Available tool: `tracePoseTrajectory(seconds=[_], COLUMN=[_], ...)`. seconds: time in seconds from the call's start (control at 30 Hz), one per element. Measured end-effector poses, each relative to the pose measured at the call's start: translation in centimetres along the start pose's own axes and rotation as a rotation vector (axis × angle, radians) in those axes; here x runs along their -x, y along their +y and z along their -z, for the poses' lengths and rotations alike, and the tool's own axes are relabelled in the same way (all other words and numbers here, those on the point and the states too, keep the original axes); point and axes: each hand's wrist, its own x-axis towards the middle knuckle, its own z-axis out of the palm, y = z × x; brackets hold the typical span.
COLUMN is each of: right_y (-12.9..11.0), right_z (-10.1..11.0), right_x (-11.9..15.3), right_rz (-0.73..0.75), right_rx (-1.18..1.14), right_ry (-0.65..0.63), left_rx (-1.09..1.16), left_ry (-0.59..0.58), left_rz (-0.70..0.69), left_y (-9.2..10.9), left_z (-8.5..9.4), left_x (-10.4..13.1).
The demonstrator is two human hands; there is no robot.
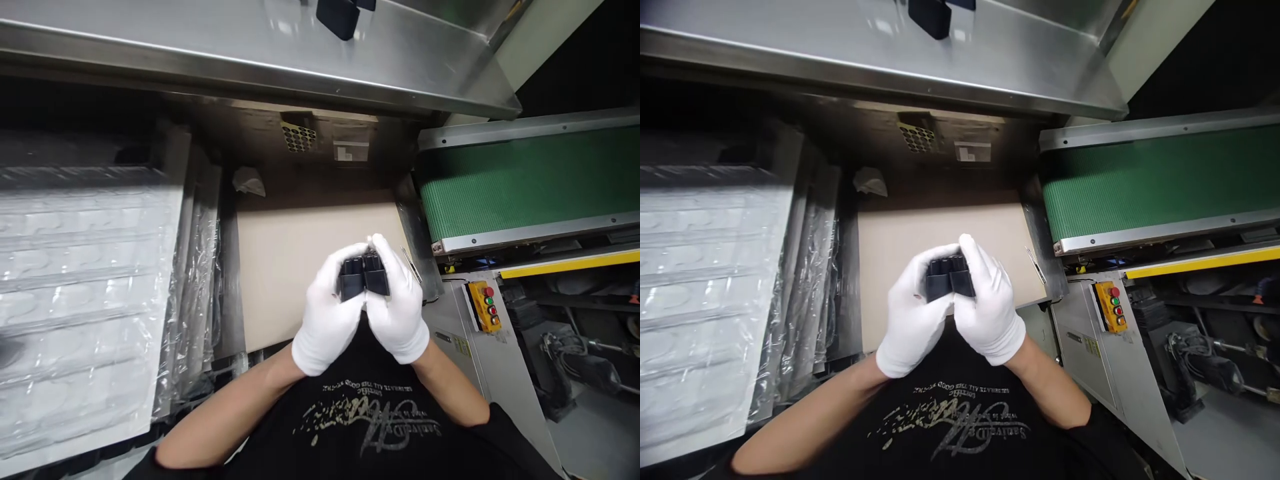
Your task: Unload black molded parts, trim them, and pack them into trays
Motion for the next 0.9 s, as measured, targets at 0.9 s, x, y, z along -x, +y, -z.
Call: tracePoseTrajectory(seconds=[0.9], right_y=[2.9], right_z=[1.1], right_x=[-0.1], right_rz=[-0.331], right_rx=[-0.303], right_ry=[-0.06], left_rx=[0.041], left_ry=[-0.101], left_rz=[0.142], left_y=[-1.4], left_z=[4.2], left_x=[-0.3])
